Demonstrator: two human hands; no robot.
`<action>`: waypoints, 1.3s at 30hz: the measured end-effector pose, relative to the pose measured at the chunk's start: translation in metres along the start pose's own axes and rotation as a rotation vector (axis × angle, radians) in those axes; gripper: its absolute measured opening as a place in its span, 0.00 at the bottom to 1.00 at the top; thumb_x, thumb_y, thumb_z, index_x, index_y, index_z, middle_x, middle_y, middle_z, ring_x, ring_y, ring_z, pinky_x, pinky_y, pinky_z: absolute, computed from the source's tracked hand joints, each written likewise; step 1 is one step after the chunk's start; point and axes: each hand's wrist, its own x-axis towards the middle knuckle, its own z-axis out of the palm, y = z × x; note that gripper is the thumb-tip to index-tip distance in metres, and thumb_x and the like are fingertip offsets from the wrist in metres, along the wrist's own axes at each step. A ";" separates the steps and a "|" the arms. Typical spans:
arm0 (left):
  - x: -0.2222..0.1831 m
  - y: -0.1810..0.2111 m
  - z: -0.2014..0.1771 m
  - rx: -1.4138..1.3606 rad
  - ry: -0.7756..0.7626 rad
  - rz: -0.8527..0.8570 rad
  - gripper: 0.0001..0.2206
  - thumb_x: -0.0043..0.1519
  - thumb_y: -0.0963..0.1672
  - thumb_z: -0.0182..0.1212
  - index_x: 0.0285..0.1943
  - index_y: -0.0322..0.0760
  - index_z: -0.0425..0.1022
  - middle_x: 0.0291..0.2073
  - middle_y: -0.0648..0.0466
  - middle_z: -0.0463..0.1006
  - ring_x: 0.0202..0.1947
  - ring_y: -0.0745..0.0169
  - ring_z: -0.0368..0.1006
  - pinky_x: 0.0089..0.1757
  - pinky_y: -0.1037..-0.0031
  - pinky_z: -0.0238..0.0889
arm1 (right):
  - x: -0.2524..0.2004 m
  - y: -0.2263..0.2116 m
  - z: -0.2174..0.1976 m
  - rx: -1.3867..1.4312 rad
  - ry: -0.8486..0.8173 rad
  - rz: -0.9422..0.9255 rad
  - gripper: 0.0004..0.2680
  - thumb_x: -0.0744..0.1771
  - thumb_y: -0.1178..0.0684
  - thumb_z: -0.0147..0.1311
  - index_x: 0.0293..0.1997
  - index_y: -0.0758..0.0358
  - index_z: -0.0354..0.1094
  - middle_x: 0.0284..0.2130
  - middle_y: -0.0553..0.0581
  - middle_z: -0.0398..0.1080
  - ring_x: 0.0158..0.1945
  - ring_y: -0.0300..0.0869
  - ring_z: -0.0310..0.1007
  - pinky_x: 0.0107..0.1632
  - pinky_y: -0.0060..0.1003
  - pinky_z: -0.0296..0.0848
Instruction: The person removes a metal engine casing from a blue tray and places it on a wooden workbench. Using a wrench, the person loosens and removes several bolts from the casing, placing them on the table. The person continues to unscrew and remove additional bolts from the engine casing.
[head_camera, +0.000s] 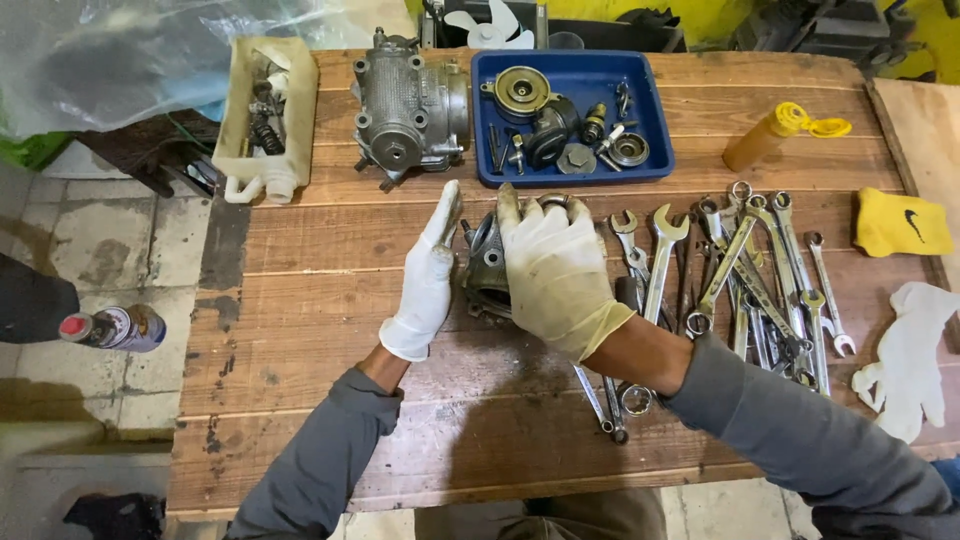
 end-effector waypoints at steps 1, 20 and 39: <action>-0.010 0.017 -0.002 0.962 0.226 -0.137 0.29 0.76 0.49 0.35 0.78 0.17 0.49 0.76 0.29 0.51 0.78 0.38 0.43 0.75 0.61 0.39 | 0.000 -0.001 0.000 0.005 0.000 -0.004 0.35 0.54 0.56 0.55 0.73 0.66 0.56 0.43 0.67 0.74 0.46 0.57 0.75 0.58 0.59 0.65; -0.018 0.042 -0.009 1.961 0.670 -0.313 0.25 0.74 0.51 0.42 0.79 0.42 0.59 0.73 0.41 0.64 0.73 0.40 0.58 0.65 0.49 0.56 | 0.054 0.082 -0.060 0.497 -0.455 0.343 0.32 0.60 0.61 0.49 0.75 0.39 0.57 0.48 0.60 0.72 0.49 0.60 0.75 0.50 0.54 0.77; 0.002 0.024 0.008 1.988 0.764 -0.477 0.34 0.67 0.56 0.49 0.78 0.36 0.54 0.76 0.45 0.58 0.75 0.48 0.57 0.70 0.58 0.51 | 0.182 0.267 0.122 0.357 -0.155 0.325 0.18 0.58 0.60 0.58 0.52 0.58 0.72 0.37 0.70 0.76 0.39 0.69 0.77 0.35 0.56 0.78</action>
